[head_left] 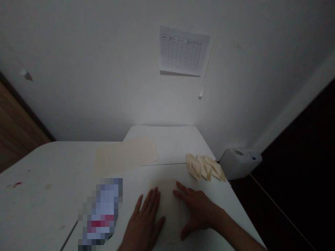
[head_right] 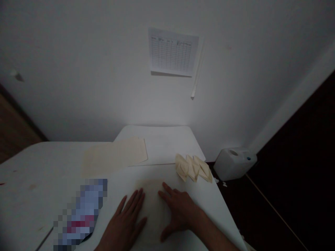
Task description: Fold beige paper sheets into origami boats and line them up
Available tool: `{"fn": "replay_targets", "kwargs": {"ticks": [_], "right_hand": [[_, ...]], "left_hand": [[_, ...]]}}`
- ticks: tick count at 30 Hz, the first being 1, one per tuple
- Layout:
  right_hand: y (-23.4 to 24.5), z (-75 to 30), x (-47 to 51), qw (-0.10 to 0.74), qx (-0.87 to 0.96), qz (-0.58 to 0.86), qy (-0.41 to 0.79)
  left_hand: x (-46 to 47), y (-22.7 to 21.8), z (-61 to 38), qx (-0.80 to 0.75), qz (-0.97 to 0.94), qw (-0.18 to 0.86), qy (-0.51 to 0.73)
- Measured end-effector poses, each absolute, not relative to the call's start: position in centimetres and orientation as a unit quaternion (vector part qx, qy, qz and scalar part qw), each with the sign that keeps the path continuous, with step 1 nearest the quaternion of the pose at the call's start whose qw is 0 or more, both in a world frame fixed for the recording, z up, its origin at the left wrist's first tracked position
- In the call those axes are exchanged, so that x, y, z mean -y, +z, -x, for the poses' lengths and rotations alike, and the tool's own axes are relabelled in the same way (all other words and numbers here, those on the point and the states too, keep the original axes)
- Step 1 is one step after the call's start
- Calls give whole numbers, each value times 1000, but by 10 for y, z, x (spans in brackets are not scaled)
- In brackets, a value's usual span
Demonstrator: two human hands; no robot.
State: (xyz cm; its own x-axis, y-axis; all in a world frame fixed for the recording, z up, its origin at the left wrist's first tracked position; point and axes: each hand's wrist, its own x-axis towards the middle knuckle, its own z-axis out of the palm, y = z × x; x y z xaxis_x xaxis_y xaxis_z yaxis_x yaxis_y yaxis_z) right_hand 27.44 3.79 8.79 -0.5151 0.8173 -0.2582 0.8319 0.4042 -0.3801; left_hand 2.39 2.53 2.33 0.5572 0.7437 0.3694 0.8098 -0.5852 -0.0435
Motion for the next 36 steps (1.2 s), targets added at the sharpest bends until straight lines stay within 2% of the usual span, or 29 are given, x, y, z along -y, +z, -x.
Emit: {"fn": "replay_targets", "kwargs": {"ticks": [6,13,24,30,36], "right_hand": [[90,-274,-38,-11,-832,-508,-223],[78,-263,-53,-81,-814,-567,-96],[55,-251,-60,-181,-789,-586,-36],[49,-249,-54,-220,-789,-574,-12],[44,-251,-53,-218,-801,-557,16]], "left_hand": [[-27,26,-21,457,871,87,-157],[-29,45,-26,462,868,50,-173],[-27,49,-40,366,907,-96,-187],[-53,34,-27,473,850,-8,-231],[-57,33,-19,491,844,13,-216]]}}
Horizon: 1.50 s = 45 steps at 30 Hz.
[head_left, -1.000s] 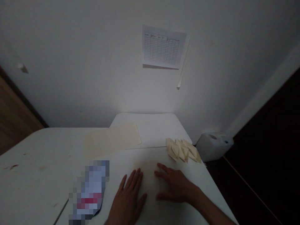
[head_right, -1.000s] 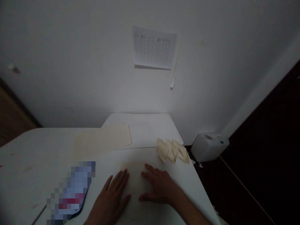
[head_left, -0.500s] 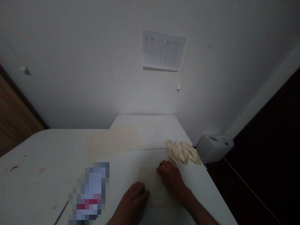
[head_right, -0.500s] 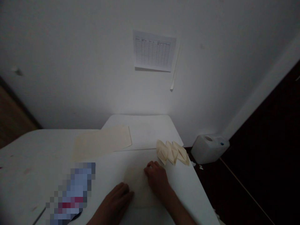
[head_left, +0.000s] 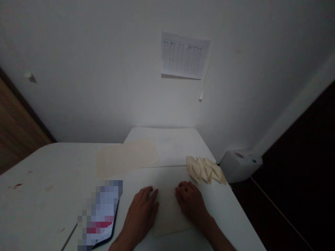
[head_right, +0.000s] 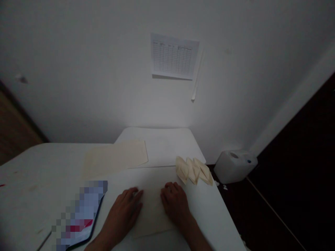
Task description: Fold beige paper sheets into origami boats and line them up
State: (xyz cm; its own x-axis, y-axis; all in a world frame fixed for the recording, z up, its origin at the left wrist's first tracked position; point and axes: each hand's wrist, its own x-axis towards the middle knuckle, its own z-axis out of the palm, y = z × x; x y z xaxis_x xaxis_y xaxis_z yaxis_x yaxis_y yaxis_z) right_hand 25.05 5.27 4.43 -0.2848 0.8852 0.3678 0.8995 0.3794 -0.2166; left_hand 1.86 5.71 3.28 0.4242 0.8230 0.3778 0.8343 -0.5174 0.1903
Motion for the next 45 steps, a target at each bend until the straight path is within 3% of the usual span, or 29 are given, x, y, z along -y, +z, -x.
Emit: {"fn": "replay_targets", "kwargs": {"ticks": [9,20,25,36,45], "right_hand": [[50,-249,-51,210,805,554,-18],[72,-220,-46,125,787,601,62],[67,-204,-43,135,772,618,68],[62,-184,-41,73,792,603,63],[58,-183,-37,98,752,649,66]], "left_hand": [[-59,39,1,495,853,-68,-154],[-56,50,3,510,843,-138,-99],[-56,50,3,510,843,-146,-92],[-55,55,1,511,843,-151,-80],[-55,56,1,515,842,-146,-70]]}}
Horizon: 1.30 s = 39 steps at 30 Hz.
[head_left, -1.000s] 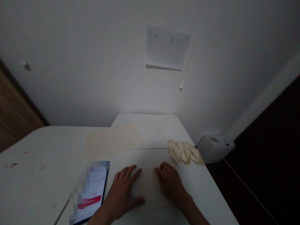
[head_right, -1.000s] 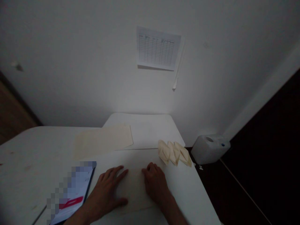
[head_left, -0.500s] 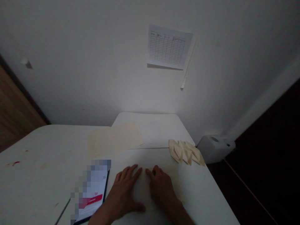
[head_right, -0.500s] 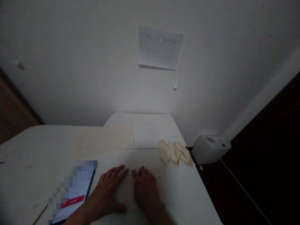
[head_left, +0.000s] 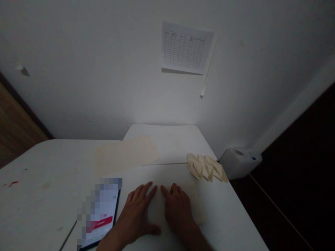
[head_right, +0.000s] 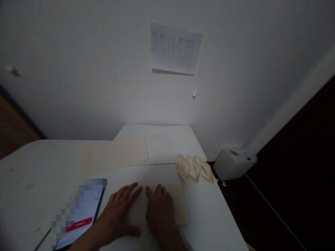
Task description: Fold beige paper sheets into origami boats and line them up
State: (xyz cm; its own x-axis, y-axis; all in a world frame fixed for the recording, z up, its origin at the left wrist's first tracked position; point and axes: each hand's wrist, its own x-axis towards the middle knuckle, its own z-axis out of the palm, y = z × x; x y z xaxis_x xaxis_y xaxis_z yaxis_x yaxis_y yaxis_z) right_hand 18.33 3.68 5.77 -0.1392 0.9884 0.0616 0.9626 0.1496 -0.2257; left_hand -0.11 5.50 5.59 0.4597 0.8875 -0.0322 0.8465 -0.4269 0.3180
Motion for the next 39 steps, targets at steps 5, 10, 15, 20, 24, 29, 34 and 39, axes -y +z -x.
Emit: {"fn": "replay_targets", "kwargs": {"ticks": [5,10,15,20,24,29,34,39], "right_hand": [[60,-199,-33,122,734,665,57],[58,-227,-29,128,712,690,35],[51,-254,-26,127,688,714,0],[47,-270,-22,124,669,732,-38],[46,-276,-21,114,671,731,-39],[53,-273,-17,124,668,733,-41],[55,-228,2,182,763,619,22],[41,-193,14,154,847,502,78]], "left_hand": [[-56,54,2,-516,-843,139,66],[-56,52,3,-515,-845,130,67],[-56,49,4,-516,-844,127,67],[-57,48,5,-514,-846,120,70],[-57,52,3,-515,-846,121,67],[-57,58,0,-523,-841,131,54],[-57,55,1,-518,-845,118,59],[-58,53,3,-508,-852,113,56]]}}
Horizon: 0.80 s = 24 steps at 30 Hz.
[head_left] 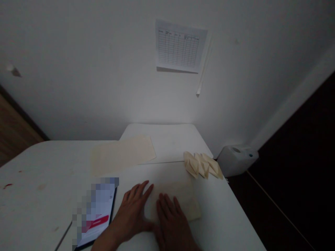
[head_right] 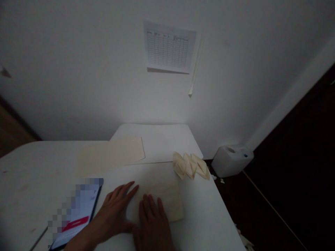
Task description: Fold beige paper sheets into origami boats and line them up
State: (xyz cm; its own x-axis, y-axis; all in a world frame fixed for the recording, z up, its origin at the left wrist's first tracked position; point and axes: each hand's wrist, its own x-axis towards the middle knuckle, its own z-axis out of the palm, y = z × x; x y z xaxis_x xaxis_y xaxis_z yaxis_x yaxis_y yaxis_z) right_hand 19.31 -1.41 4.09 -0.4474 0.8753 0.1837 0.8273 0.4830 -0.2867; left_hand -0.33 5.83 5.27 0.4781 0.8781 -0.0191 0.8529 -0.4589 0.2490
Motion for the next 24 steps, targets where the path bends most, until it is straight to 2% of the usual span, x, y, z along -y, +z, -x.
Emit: {"fn": "replay_targets", "kwargs": {"ticks": [5,18,24], "right_hand": [[32,-219,18,121,836,527,97],[23,-282,37,87,744,660,55],[39,-261,22,127,736,664,28]], "left_hand": [[-58,52,3,-514,-849,111,53],[-61,48,5,-521,-844,117,54],[-61,47,4,-520,-843,125,54]]}}
